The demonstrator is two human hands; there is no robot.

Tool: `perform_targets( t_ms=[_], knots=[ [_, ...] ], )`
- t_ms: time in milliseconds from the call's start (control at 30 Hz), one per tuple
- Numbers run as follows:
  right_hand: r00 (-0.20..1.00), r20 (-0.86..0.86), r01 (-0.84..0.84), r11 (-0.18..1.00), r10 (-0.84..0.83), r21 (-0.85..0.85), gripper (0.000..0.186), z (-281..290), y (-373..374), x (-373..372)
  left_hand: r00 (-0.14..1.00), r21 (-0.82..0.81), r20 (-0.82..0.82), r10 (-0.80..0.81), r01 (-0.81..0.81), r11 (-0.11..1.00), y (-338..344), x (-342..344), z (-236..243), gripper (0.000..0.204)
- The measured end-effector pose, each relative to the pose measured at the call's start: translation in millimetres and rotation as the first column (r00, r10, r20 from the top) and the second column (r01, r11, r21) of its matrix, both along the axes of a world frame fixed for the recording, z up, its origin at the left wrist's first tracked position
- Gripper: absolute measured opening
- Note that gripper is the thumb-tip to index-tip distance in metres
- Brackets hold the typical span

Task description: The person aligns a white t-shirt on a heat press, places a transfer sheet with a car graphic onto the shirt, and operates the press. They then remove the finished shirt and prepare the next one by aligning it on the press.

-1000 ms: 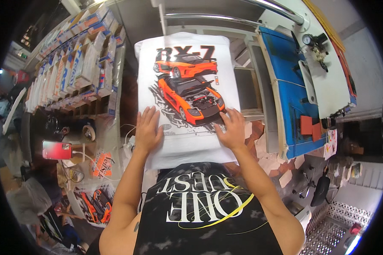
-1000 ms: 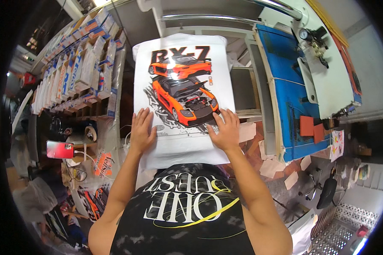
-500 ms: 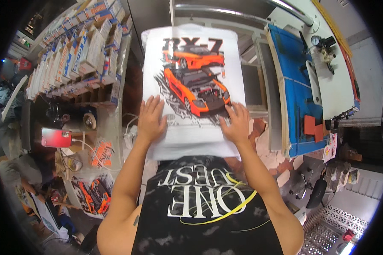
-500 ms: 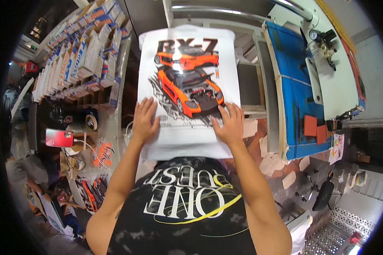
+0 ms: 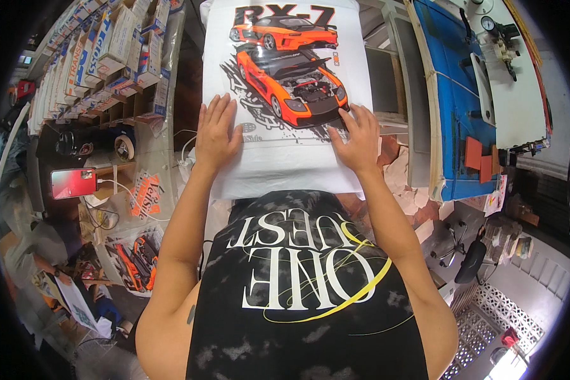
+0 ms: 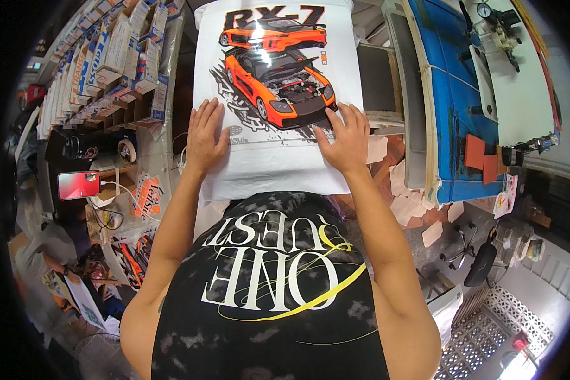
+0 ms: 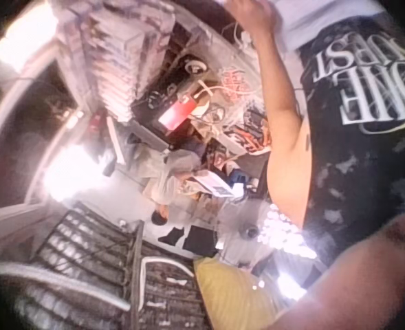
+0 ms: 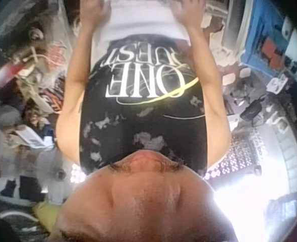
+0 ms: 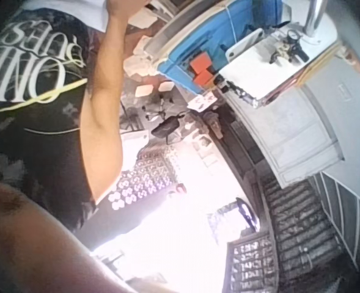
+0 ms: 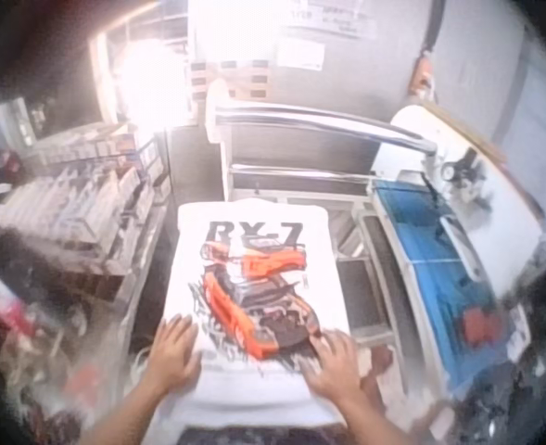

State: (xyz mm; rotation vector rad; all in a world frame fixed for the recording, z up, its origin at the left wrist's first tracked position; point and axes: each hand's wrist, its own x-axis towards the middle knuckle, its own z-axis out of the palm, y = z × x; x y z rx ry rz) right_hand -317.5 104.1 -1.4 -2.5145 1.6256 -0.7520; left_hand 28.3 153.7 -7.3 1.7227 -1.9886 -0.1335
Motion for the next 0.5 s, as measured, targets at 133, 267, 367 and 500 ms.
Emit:
perform_targets(
  t_ms=[133, 267, 367, 500],
  knots=[
    [1.0, -0.014, 0.002, 1.0, -0.002, 0.001, 0.05, -2.2, 2.3, -1.9, 0.999, -0.016, -0.033, -0.005, 0.004, 1.0, 1.1, 0.9, -4.3, 0.055],
    [0.983, 0.167, 0.079, 0.997, -0.075, -0.014, 0.049, -17.6, -8.3, -27.9, 0.92, -0.141, -0.372, 0.121, -0.185, 0.973, 3.0, 24.7, -21.0, 0.049],
    [0.682, 0.518, 0.228, 0.823, -0.517, 0.52, 0.043, -35.3, -26.0, -67.7, 0.258, 0.511, -0.764, 0.592, -0.319, 0.798, 9.9, 55.0, -43.0, 0.039],
    [0.187, 0.414, -0.588, 0.236, -0.891, 0.774, 0.046, -61.9, -23.7, -107.7, -0.266, 0.547, -0.68, 0.683, 0.437, 0.714, 40.3, 82.1, -84.0, 0.039]
  ],
)
